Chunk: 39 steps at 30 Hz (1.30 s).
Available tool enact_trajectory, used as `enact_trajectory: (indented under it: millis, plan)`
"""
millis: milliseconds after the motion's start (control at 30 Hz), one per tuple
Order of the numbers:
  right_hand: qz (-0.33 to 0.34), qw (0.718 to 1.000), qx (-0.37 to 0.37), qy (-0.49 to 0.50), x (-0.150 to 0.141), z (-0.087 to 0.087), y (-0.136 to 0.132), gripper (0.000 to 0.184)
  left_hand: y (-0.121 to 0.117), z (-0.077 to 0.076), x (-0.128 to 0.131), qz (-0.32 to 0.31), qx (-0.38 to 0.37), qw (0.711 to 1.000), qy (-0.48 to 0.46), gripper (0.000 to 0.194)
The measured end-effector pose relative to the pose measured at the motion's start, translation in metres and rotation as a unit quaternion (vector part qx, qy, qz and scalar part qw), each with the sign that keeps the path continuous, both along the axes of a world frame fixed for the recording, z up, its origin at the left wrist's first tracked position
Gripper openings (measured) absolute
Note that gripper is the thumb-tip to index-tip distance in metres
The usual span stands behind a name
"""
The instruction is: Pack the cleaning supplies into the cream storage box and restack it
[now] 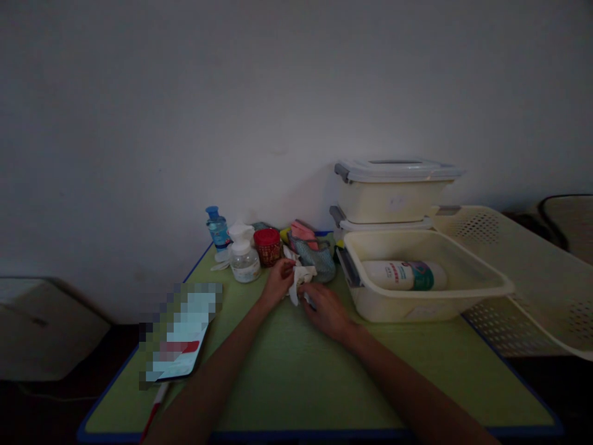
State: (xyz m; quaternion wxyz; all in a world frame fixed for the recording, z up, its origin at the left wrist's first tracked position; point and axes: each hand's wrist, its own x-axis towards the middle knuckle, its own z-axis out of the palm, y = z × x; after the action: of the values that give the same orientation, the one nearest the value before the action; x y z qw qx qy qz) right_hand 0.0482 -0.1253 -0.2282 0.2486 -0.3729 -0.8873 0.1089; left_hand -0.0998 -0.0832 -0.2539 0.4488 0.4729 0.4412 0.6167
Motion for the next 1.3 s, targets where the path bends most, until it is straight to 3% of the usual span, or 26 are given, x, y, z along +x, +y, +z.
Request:
enact_trajectory:
  millis: [367, 800, 933, 1100, 1300]
  plan:
    - [-0.109, 0.993, -0.038, -0.005, 0.001, 0.002, 0.003, 0.032, -0.001, 0.004, -0.005, 0.056, -0.019, 0.997, 0.054, 0.025]
    - [-0.167, 0.986, -0.012, -0.021, 0.001, -0.008, 0.007, 0.062, -0.007, 0.013, -0.001, -0.013, -0.022, 1.0, -0.004, 0.011]
    - [-0.182, 0.983, -0.002, -0.003, 0.0, -0.004, 0.007, 0.054, -0.004, 0.013, -0.002, -0.008, -0.022, 0.999, -0.041, 0.019]
    - [-0.172, 0.984, 0.032, 0.047, 0.0, 0.003, 0.004, 0.049, -0.004, 0.012, -0.002, -0.012, -0.014, 0.998, -0.052, 0.032]
    - [-0.084, 0.987, 0.057, 0.123, -0.002, 0.0, 0.003, 0.049, -0.01, 0.016, -0.001, -0.045, 0.036, 0.998, -0.022, 0.033]
